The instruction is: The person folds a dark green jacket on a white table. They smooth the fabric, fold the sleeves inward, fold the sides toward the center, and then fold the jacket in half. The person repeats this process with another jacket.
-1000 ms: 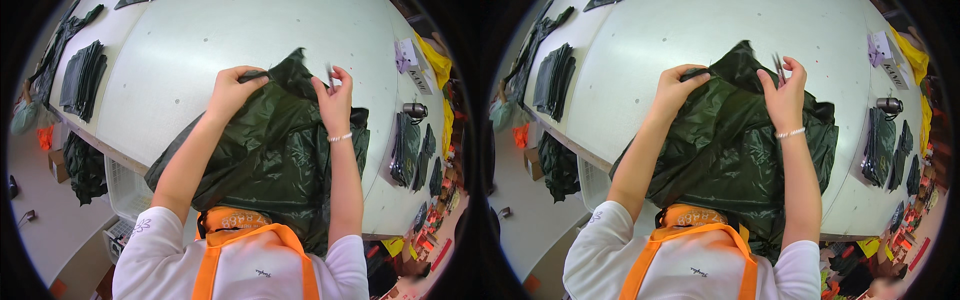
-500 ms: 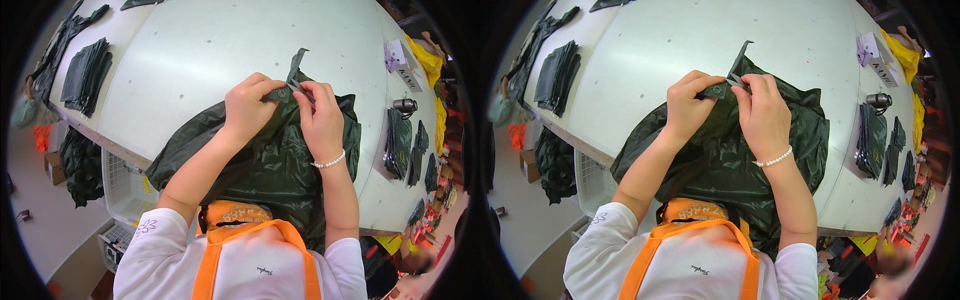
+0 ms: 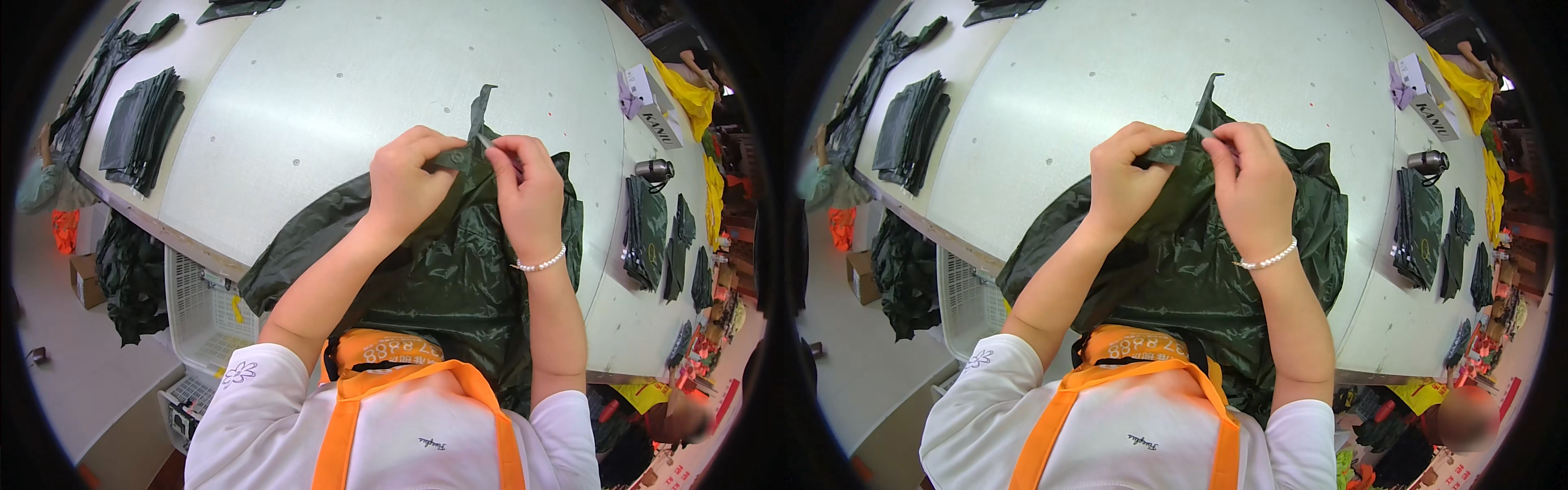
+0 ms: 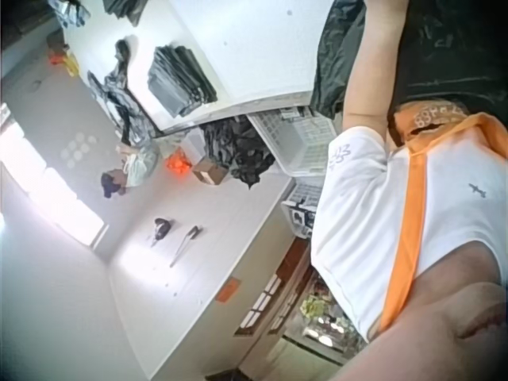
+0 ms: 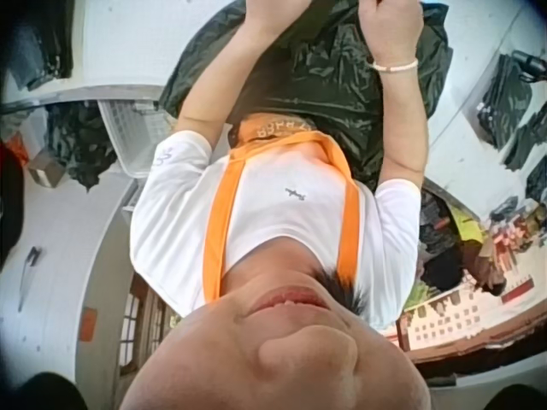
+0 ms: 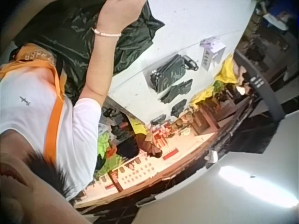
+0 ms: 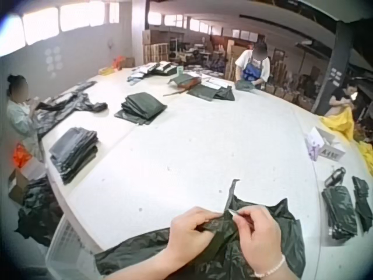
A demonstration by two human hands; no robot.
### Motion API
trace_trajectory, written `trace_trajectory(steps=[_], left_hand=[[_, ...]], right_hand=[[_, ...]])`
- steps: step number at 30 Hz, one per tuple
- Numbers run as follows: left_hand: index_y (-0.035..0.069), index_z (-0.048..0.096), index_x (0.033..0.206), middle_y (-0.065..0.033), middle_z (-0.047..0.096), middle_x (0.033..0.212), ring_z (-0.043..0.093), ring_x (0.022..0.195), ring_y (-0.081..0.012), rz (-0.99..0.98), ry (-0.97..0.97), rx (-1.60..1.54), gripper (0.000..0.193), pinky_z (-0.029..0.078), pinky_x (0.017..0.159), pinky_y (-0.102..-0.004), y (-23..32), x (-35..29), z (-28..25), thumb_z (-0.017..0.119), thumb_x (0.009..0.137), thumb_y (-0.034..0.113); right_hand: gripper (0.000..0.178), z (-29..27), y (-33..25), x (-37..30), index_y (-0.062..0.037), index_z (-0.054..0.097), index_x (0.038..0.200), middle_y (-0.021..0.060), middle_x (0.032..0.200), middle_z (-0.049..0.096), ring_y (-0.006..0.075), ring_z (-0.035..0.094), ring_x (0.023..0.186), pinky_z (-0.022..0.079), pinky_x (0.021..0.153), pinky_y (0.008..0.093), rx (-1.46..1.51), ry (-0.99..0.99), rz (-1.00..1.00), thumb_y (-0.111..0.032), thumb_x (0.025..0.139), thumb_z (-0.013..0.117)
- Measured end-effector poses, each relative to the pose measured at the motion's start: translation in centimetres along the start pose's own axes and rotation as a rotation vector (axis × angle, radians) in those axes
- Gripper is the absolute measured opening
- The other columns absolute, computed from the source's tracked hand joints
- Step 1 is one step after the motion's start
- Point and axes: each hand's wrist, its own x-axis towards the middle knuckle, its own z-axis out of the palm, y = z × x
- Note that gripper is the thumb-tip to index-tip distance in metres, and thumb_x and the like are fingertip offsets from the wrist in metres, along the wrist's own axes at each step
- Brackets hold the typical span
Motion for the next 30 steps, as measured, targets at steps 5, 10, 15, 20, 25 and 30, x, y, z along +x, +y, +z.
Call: trace_trajectory(steps=[5, 10, 15, 20, 25, 30], left_hand=[[-0.004, 0.066, 0.089, -0.0075, 0.068, 0.083, 0.062, 0.072, -0.0126, -0.716, -0.122, -0.821, 0.012, 0.049, 0.066, -0.0252, -0.5, 1.3, -1.1, 0.063, 0.083, 0.006], [-0.004, 0.064, 0.093, -0.0086, 0.067, 0.088, 0.064, 0.076, -0.0149, -0.839, -0.132, -0.934, 0.014, 0.051, 0.070, -0.0266, -0.8, 1.3, -1.5, 0.061, 0.084, 0.006], [-0.002, 0.065, 0.090, -0.0059, 0.067, 0.084, 0.062, 0.075, -0.0114, -0.712, -0.163, -0.861, 0.011, 0.049, 0.068, -0.0246, -1.0, 1.0, -1.1, 0.061, 0.084, 0.006], [-0.002, 0.065, 0.091, -0.0057, 0.067, 0.085, 0.061, 0.076, -0.0116, -0.733, -0.149, -0.901, 0.012, 0.048, 0.069, -0.0244, -0.4, 0.9, -0.9, 0.061, 0.084, 0.006], [-0.002, 0.063, 0.093, -0.0067, 0.066, 0.086, 0.062, 0.076, -0.0138, -0.847, -0.095, -0.993, 0.014, 0.050, 0.068, -0.0265, -0.6, 1.3, -1.1, 0.061, 0.084, 0.008], [-0.002, 0.062, 0.093, -0.0078, 0.065, 0.088, 0.063, 0.076, -0.0144, -0.878, -0.126, -1.008, 0.015, 0.051, 0.068, -0.0276, -0.5, 1.5, -1.1, 0.061, 0.085, 0.010]], right_hand=[[0.023, 1.3, 1.6, -0.6, 0.0020, 0.057, 0.102, 0.0076, 0.093, 0.059, 0.0125, 0.058, 0.079, 0.049, 0.072, 0.0248, 0.357, 0.045, 0.114, -0.012, 0.086, 0.067], [0.020, 3.4, 0.7, -0.7, 0.0022, 0.061, 0.096, 0.0037, 0.088, 0.060, 0.0088, 0.057, 0.074, 0.048, 0.067, 0.0213, 0.448, 0.070, 0.099, -0.005, 0.080, 0.071], [0.010, 4.5, 0.7, 0.4, 0.0036, 0.059, 0.088, 0.0059, 0.079, 0.058, 0.0085, 0.053, 0.066, 0.044, 0.059, 0.0217, 0.426, 0.122, 0.092, -0.003, 0.084, 0.066], [0.013, 5.0, 1.4, 0.6, 0.0020, 0.055, 0.094, 0.0028, 0.081, 0.056, 0.0086, 0.050, 0.067, 0.043, 0.063, 0.0215, 0.539, 0.023, 0.173, -0.008, 0.088, 0.062], [0.030, 5.2, 2.5, -0.7, 0.0014, 0.047, 0.109, 0.0080, 0.100, 0.052, 0.0119, 0.050, 0.084, 0.044, 0.076, 0.0241, 0.649, 0.098, 0.028, -0.019, 0.092, 0.060], [0.025, 5.4, 3.4, -1.2, 0.0009, 0.049, 0.106, 0.0107, 0.097, 0.053, 0.0188, 0.056, 0.084, 0.048, 0.075, 0.0293, 0.457, 0.068, -0.010, -0.017, 0.091, 0.060]])
